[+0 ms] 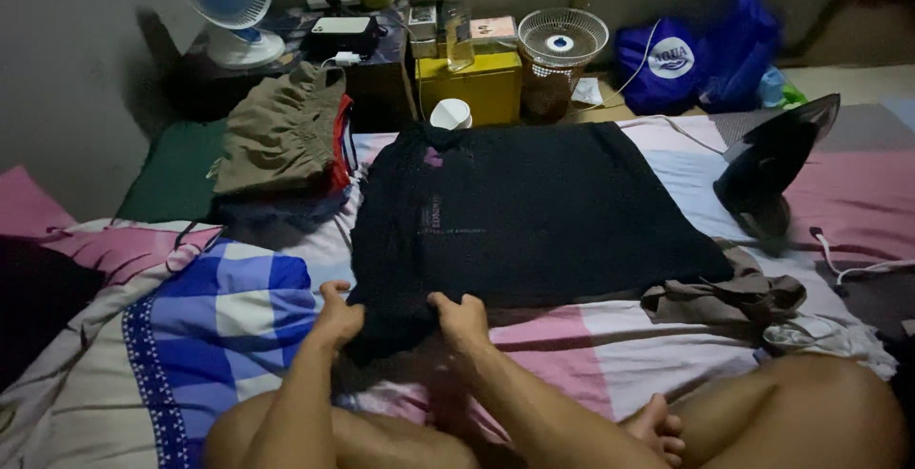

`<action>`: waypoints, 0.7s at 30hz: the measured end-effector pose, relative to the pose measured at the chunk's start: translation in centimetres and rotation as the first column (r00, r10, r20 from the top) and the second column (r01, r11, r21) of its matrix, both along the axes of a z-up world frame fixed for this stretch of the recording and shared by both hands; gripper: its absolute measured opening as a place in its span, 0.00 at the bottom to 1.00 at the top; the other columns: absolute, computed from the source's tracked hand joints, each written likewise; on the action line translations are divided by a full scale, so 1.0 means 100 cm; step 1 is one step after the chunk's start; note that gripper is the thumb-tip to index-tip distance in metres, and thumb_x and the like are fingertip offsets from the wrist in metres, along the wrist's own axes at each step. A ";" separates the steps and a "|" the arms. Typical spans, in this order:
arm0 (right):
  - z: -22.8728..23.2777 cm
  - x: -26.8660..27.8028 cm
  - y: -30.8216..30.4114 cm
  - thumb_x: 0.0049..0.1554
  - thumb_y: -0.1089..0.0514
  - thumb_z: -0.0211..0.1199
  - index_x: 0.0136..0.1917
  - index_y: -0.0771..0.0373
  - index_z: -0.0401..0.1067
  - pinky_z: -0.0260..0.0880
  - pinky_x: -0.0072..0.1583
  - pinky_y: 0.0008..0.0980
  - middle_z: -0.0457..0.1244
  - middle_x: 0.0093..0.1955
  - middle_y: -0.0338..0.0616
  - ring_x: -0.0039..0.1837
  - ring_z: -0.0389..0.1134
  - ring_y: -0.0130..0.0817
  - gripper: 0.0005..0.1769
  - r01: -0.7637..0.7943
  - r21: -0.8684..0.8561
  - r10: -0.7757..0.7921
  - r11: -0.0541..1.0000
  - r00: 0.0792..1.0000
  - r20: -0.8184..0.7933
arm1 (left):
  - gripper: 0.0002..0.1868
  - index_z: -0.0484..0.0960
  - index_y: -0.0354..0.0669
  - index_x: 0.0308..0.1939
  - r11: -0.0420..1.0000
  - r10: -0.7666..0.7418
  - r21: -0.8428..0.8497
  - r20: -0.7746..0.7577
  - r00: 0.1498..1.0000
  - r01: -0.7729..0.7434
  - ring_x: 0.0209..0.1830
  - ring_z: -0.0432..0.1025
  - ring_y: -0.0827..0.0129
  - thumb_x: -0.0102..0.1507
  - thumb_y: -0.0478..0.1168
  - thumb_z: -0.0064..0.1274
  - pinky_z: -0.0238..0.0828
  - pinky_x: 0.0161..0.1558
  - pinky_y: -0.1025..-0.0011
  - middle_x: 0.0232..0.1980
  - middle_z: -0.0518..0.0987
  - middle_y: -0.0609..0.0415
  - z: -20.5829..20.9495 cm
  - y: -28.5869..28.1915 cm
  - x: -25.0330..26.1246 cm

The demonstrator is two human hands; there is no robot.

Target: The person is ironing a black t-shirt while sitting on a bed.

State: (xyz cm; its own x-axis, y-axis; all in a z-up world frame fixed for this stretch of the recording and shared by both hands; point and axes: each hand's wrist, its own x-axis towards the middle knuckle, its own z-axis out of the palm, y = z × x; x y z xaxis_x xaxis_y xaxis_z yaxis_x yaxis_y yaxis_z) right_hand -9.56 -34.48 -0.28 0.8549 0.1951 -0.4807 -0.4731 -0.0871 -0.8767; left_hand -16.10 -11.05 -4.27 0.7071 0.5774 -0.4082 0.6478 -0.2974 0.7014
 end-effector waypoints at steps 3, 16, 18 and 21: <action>-0.007 0.001 -0.018 0.52 0.51 0.72 0.46 0.70 0.74 0.67 0.37 0.41 0.65 0.35 0.48 0.35 0.66 0.40 0.20 -0.089 -0.019 0.089 0.996 0.995 0.039 | 0.31 0.60 0.55 0.65 0.996 0.001 -0.093 -0.006 1.000 -0.002 0.39 0.73 0.53 0.59 0.31 0.48 0.73 0.41 0.54 0.51 0.77 0.36 -0.010 0.004 -0.008; -0.062 0.049 -0.069 0.50 0.41 0.72 0.54 0.61 0.80 0.74 0.51 0.45 0.68 0.51 0.56 0.51 0.70 0.52 0.27 -0.544 -0.819 0.967 0.185 0.249 0.054 | 0.18 0.78 0.48 0.54 0.808 -0.406 0.313 -0.319 0.856 0.500 0.53 0.69 0.54 0.60 0.42 0.49 0.70 0.53 0.55 0.55 0.76 0.45 -0.030 -0.008 0.030; 0.008 0.062 -0.084 0.50 0.39 0.69 0.53 0.63 0.81 0.75 0.53 0.46 0.70 0.51 0.57 0.52 0.73 0.51 0.28 -0.547 -0.800 0.888 0.245 0.458 -0.040 | 0.22 0.75 0.49 0.60 0.776 -0.366 0.380 -0.379 0.850 0.503 0.61 0.66 0.52 0.61 0.45 0.50 0.68 0.58 0.52 0.63 0.71 0.46 0.045 -0.044 0.035; 0.083 0.097 -0.125 0.52 0.41 0.63 0.53 0.63 0.80 0.75 0.57 0.50 0.71 0.54 0.58 0.56 0.74 0.52 0.26 -0.390 -0.859 0.667 0.332 0.741 -0.079 | 0.30 0.70 0.52 0.69 0.717 -0.306 0.468 -0.454 0.837 0.516 0.73 0.62 0.49 0.63 0.50 0.50 0.66 0.67 0.48 0.75 0.65 0.47 0.088 -0.073 0.044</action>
